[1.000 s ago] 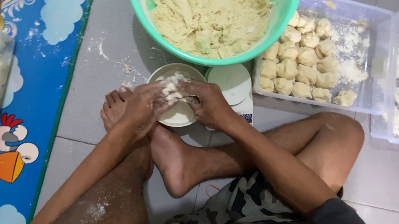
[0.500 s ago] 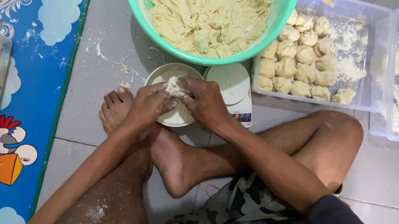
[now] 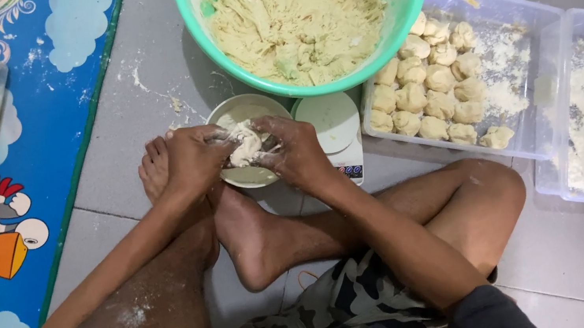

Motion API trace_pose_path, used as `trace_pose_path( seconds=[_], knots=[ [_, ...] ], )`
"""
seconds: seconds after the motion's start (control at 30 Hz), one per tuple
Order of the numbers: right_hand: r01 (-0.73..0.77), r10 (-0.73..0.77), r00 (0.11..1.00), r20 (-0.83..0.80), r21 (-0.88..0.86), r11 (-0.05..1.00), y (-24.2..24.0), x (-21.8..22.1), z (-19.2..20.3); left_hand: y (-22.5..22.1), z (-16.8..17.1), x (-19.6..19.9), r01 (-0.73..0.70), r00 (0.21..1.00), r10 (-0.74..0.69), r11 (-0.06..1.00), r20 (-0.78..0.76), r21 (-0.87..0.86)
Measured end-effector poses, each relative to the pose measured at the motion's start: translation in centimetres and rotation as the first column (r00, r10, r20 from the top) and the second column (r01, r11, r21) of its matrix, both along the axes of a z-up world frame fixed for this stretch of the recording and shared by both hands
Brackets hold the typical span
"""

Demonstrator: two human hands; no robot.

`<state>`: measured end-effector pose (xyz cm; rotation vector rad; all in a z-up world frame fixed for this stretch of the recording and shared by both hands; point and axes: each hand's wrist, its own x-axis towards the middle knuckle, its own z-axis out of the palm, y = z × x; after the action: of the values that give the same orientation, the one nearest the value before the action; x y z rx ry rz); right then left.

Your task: Portioning and weighing dough balls from a large mixing bowl and placing them into a storage tray.

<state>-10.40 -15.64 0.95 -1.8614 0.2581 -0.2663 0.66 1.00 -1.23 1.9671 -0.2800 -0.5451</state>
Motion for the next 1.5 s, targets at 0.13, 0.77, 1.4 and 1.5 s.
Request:
trace_pose_path(
  seconds=[0.13, 0.77, 1.4, 1.5],
  knots=[
    [0.038, -0.035, 0.999, 0.025, -0.150, 0.988, 0.3, 0.5, -0.3, -2.1, 3.7, -2.2, 0.017, 0.995, -0.011, 0.998, -0.097, 0.068],
    [0.070, -0.036, 0.988, 0.152, -0.224, 0.972, -0.5, 0.4, 0.5, -1.1, 3.7, -1.6, -0.038, 0.964, -0.013, 0.982, -0.267, -0.183],
    [-0.046, 0.045, 0.993, -0.113, -0.007, 0.999, 0.5, 0.7, 0.4, 0.4, 3.0, 0.8, 0.025, 0.987, -0.053, 0.982, 0.150, 0.185],
    [-0.115, 0.096, 0.989, -0.114, -0.173, 0.978, 0.6, 1.3, -1.6, 0.9, 3.5, 1.0, -0.026, 0.984, 0.002, 0.991, 0.178, 0.133]
  ],
)
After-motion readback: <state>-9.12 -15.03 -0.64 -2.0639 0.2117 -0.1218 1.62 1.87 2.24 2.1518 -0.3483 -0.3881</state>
